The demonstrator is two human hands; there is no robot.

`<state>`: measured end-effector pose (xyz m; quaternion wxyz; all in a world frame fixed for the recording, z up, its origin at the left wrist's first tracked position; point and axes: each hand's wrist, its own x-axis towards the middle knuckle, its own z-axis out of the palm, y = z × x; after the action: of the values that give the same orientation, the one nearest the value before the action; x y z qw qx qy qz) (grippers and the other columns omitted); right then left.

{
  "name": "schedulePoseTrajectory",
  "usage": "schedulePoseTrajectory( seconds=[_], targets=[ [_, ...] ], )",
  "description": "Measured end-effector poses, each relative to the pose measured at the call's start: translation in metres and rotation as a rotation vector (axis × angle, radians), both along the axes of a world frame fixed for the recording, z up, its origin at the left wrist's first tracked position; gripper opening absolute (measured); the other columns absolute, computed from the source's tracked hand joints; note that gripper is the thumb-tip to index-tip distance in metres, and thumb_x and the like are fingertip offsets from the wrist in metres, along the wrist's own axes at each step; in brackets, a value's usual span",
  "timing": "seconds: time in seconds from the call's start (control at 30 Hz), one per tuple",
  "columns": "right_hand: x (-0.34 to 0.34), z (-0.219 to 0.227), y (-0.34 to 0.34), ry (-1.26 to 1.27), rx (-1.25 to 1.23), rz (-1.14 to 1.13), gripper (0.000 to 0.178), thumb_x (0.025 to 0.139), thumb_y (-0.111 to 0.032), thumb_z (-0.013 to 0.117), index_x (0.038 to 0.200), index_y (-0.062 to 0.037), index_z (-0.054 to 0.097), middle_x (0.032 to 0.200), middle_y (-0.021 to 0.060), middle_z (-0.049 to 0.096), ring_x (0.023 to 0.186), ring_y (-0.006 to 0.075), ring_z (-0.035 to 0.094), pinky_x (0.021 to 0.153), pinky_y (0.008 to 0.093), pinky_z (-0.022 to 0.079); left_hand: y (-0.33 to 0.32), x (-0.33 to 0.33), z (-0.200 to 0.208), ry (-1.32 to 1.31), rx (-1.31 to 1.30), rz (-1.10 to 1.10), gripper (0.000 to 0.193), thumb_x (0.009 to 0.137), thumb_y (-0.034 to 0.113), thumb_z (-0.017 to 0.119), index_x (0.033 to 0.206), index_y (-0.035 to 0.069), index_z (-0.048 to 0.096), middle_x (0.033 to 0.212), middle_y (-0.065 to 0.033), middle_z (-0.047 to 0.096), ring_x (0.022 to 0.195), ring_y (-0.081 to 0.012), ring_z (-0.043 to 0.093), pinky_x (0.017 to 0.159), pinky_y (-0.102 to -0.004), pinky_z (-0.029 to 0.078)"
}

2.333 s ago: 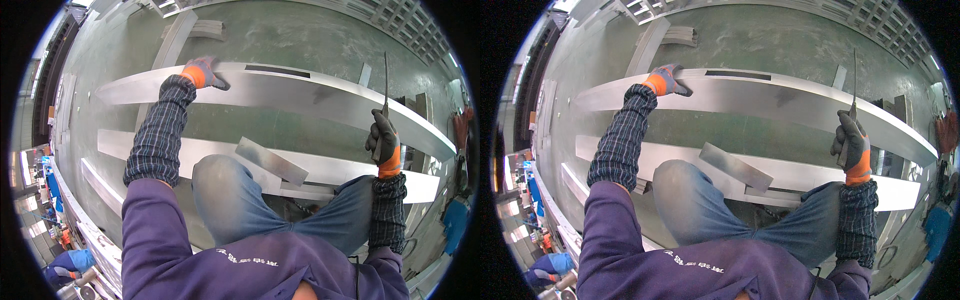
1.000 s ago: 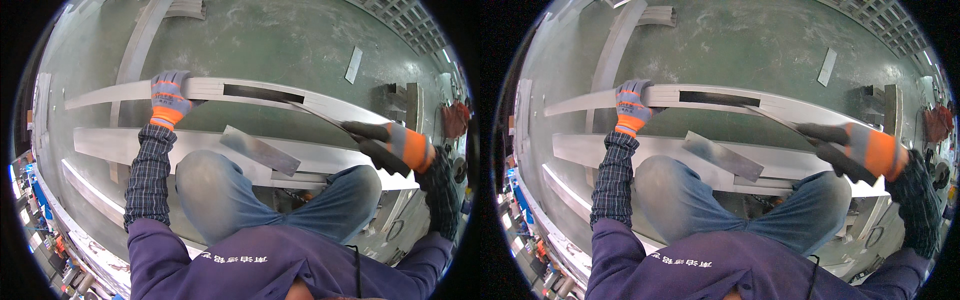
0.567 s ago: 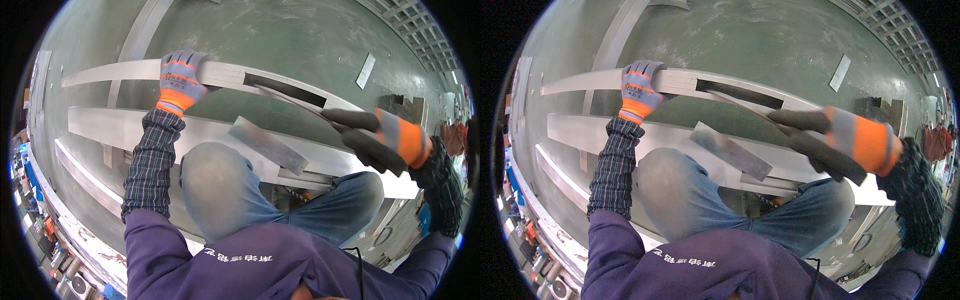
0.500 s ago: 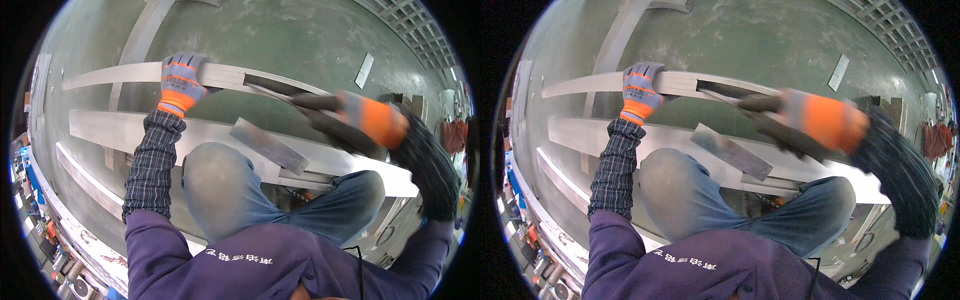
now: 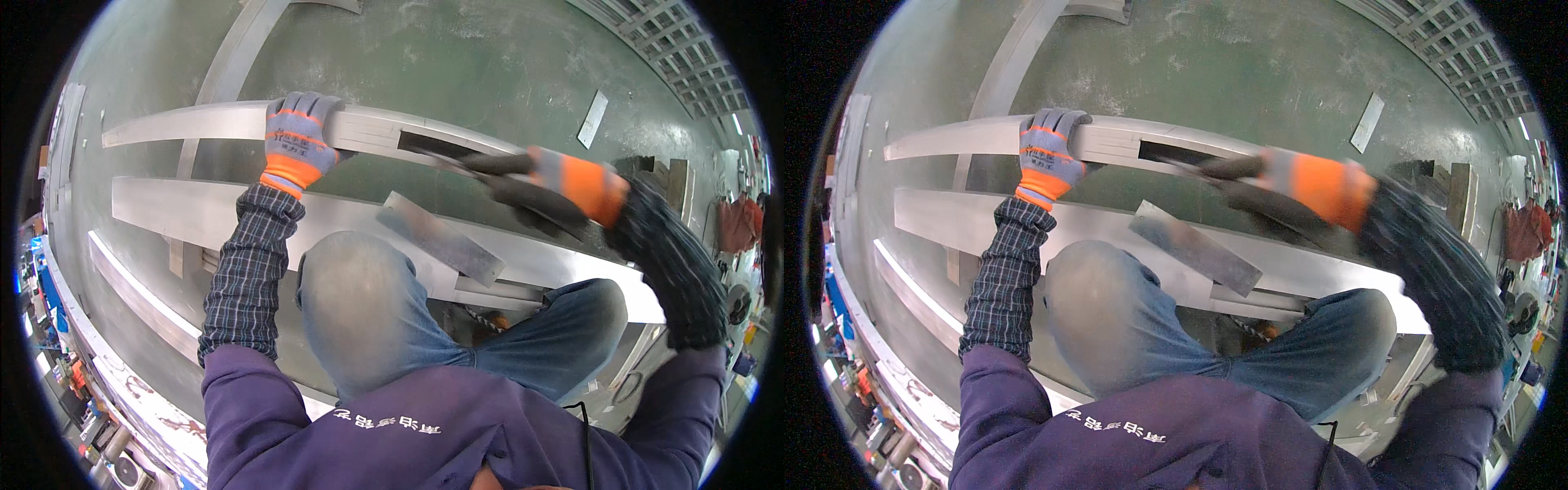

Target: The person welds metal frames using a handheld welding torch, then scrapes the welded joints with a metal file. The person handles several metal frame pieces, positioning them for welding and cleaning the seams afterward.

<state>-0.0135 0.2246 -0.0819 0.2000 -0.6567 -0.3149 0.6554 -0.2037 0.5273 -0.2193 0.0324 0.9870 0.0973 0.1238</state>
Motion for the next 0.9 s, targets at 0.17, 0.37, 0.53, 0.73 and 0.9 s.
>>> schedulePoseTrajectory(
  seconds=[0.17, 0.37, 0.53, 0.73, 0.9],
  targets=[
    [0.003, 0.029, -0.035, -0.055, -0.132, 0.004, 0.062, 0.105, -0.036, 0.052, 0.160, -0.0100, 0.039, 0.064, 0.0011, 0.058, 0.048, 0.0087, 0.055, 0.045, 0.0255, 0.050, -0.002, -0.015, -0.005, 0.007, 0.016, 0.004, 0.065, 0.059, 0.045, 0.091, 0.115, 0.018, 0.070, 0.113, -0.0029, 0.068, 0.111, -0.0263, 0.061, 0.099, -0.0455, 0.044],
    [-0.009, 0.032, -0.045, -0.115, -0.094, -0.056, 0.065, 0.105, -0.041, 0.053, 0.157, -0.0057, 0.041, 0.066, 0.0005, 0.062, 0.047, 0.0081, 0.056, 0.044, 0.0244, 0.049, -0.001, -0.010, -0.007, -0.037, 0.010, -0.012, 0.064, 0.056, 0.039, 0.091, 0.114, 0.020, 0.069, 0.112, -0.0030, 0.068, 0.110, -0.0282, 0.062, 0.100, -0.0462, 0.043],
    [-0.024, 0.001, 0.006, 0.036, -0.001, -0.079, 0.066, 0.105, -0.044, 0.056, 0.161, -0.0159, 0.037, 0.076, -0.0003, 0.060, 0.051, 0.0066, 0.055, 0.045, 0.0229, 0.050, 0.001, -0.011, -0.006, 0.100, 0.026, 0.009, 0.063, 0.061, 0.039, 0.090, 0.117, 0.020, 0.069, 0.113, -0.0021, 0.068, 0.112, -0.0256, 0.062, 0.101, -0.0449, 0.044],
    [-0.006, 0.038, -0.056, -0.067, 0.003, -0.029, 0.061, 0.106, -0.037, 0.049, 0.158, -0.0056, 0.040, 0.078, 0.0049, 0.066, 0.057, 0.0100, 0.061, 0.056, 0.0245, 0.054, 0.001, -0.004, -0.002, -0.051, -0.006, -0.042, 0.067, 0.055, 0.041, 0.092, 0.114, 0.018, 0.069, 0.112, -0.0054, 0.069, 0.108, -0.0300, 0.062, 0.099, -0.0463, 0.044],
    [-0.029, -0.003, 0.012, -0.025, -0.001, -0.106, 0.066, 0.105, -0.043, 0.054, 0.160, -0.0087, 0.038, 0.067, -0.0005, 0.057, 0.048, 0.0083, 0.056, 0.046, 0.0229, 0.050, 0.007, 0.003, -0.003, 0.001, 0.014, -0.043, 0.066, 0.057, 0.041, 0.092, 0.114, 0.018, 0.069, 0.112, -0.0048, 0.069, 0.109, -0.0286, 0.062, 0.100, -0.0458, 0.043]
  ],
)
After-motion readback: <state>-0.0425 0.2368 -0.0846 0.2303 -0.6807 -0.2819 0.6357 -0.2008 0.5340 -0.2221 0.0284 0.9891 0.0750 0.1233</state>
